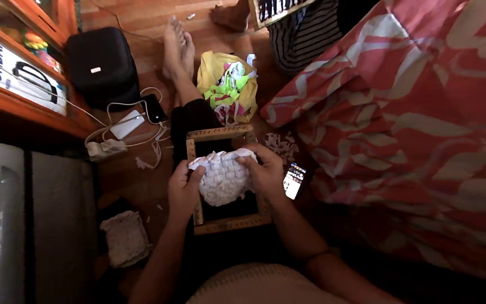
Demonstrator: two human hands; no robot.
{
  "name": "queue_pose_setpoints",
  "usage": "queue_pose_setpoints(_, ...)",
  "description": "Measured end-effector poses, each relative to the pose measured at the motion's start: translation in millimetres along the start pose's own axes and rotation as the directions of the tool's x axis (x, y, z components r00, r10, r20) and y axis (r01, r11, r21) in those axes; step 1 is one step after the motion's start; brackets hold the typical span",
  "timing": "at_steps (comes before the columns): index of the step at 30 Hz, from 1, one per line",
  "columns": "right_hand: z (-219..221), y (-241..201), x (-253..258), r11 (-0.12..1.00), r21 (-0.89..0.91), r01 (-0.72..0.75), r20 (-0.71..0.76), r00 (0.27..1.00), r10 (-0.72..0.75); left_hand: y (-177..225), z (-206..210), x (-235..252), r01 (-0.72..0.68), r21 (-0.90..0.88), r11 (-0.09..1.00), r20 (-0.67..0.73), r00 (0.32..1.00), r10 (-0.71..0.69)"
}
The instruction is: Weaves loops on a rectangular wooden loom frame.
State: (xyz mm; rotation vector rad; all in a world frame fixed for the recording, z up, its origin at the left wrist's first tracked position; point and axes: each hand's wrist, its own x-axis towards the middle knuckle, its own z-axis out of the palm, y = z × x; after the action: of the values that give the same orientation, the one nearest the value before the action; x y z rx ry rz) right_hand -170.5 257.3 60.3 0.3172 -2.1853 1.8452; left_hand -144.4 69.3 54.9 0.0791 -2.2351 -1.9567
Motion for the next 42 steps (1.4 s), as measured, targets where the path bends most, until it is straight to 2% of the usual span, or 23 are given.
queue_pose_setpoints(2, 6.1, 3.1, -1.9, 1.000, -0.024, -0.021, -0.087, 0.996, 0.019, -2.8, 5.6, -1.0, -0.111, 0.049, 0.993, -0.049, 0.992, 0.113)
queue_pose_setpoints(4, 10.8, 4.2, -2.3, 0.999, -0.016, -0.037, -0.151, 0.988, 0.034, -3.8, 8.3, 0.7, -0.140, 0.022, 0.990, -0.056, 0.988, 0.141)
queue_pose_setpoints(7, 12.3, -0.3, -1.5, 0.993, 0.035, -0.109, -0.188, 0.976, 0.114, 0.4, 6.1, 0.6, 0.027, -0.018, 0.999, 0.064, 0.998, -0.026)
queue_pose_setpoints(9, 10.6, 0.7, 1.2, 0.966, 0.169, -0.196, -0.143, 0.965, 0.221, 1.6, 7.2, -0.9, 0.148, 0.000, 0.989, 0.115, 0.982, -0.147)
queue_pose_setpoints(12, 4.5, 12.8, 0.7, 0.853, 0.395, -0.341, 0.094, 0.939, 0.332, -0.7, 12.5, -1.8, 0.170, 0.027, 0.985, 0.001, 0.985, -0.170)
queue_pose_setpoints(14, 5.7, 11.3, -4.1, 0.842, 0.329, -0.427, 0.163, 0.904, 0.395, 0.2, 15.3, -0.3, 0.161, 0.034, 0.986, -0.064, 0.985, -0.158)
queue_pose_setpoints(16, 12.2, 0.8, -7.3, 0.876, 0.161, -0.455, 0.092, 0.891, 0.445, 1.6, 18.3, 1.0, 0.139, 0.071, 0.988, -0.083, 0.988, -0.133)
queue_pose_setpoints(18, 18.3, 5.0, -10.6, 0.932, -0.037, -0.361, -0.062, 0.932, 0.358, 1.8, 20.6, 0.6, 0.112, 0.189, 0.976, -0.099, 0.991, -0.094)
queue_pose_setpoints(20, 19.8, 10.5, -11.3, 0.937, -0.228, -0.265, -0.162, 0.959, 0.232, 0.9, 20.0, -1.0, 0.074, 0.329, 0.942, -0.110, 0.993, -0.039)
queue_pose_setpoints(23, 19.5, 11.8, -10.3, 0.920, -0.347, -0.184, -0.195, 0.973, 0.122, -1.8, 18.5, -5.3, 0.012, 0.416, 0.909, -0.125, 0.991, 0.044)
queue_pose_setpoints(25, 17.5, 10.9, -7.2, 0.943, -0.236, -0.235, -0.151, 0.968, 0.203, -1.1, 17.8, -6.1, 0.028, 0.367, 0.930, -0.155, 0.987, 0.032)
queue_pose_setpoints(27, 10.6, 6.8, -0.2, 0.944, -0.050, -0.326, -0.023, 0.945, 0.325, -0.5, 15.7, -3.5, 0.087, 0.322, 0.943, -0.172, 0.985, -0.032)
queue_pose_setpoints(29, 3.6, 3.3, 4.6, 0.939, 0.059, -0.339, 0.110, 0.937, 0.331, -3.4, 10.0, 2.5, 0.105, 0.292, 0.951, -0.147, 0.987, -0.064)
queue_pose_setpoints(32, -4.5, -2.6, 7.3, 0.953, 0.026, -0.301, 0.307, 0.910, 0.279, -9.7, -2.3, 17.4, -0.073, 0.314, 0.946, -0.065, 0.993, 0.098)
queue_pose_setpoints(34, -7.0, -4.6, 10.2, 0.973, -0.020, -0.229, 0.425, 0.879, 0.216, -3.7, -9.3, 29.7, -0.251, 0.362, 0.898, 0.069, 0.968, 0.243)
queue_pose_setpoints(36, -7.6, -4.1, 12.5, 0.992, -0.036, -0.120, 0.499, 0.858, 0.122, 6.5, -12.6, 40.1, -0.400, 0.360, 0.843, 0.241, 0.913, 0.331)
queue_pose_setpoints(39, -5.2, -6.8, 13.0, 0.994, -0.104, -0.010, 0.472, 0.880, 0.058, 9.7, -13.9, 49.4, -0.491, 0.303, 0.817, 0.373, 0.850, 0.372)
queue_pose_setpoints(42, -2.6, -9.7, 10.9, 0.962, -0.271, 0.034, 0.316, 0.947, 0.056, 10.4, -13.1, 46.1, -0.426, 0.327, 0.843, 0.291, 0.894, 0.339)
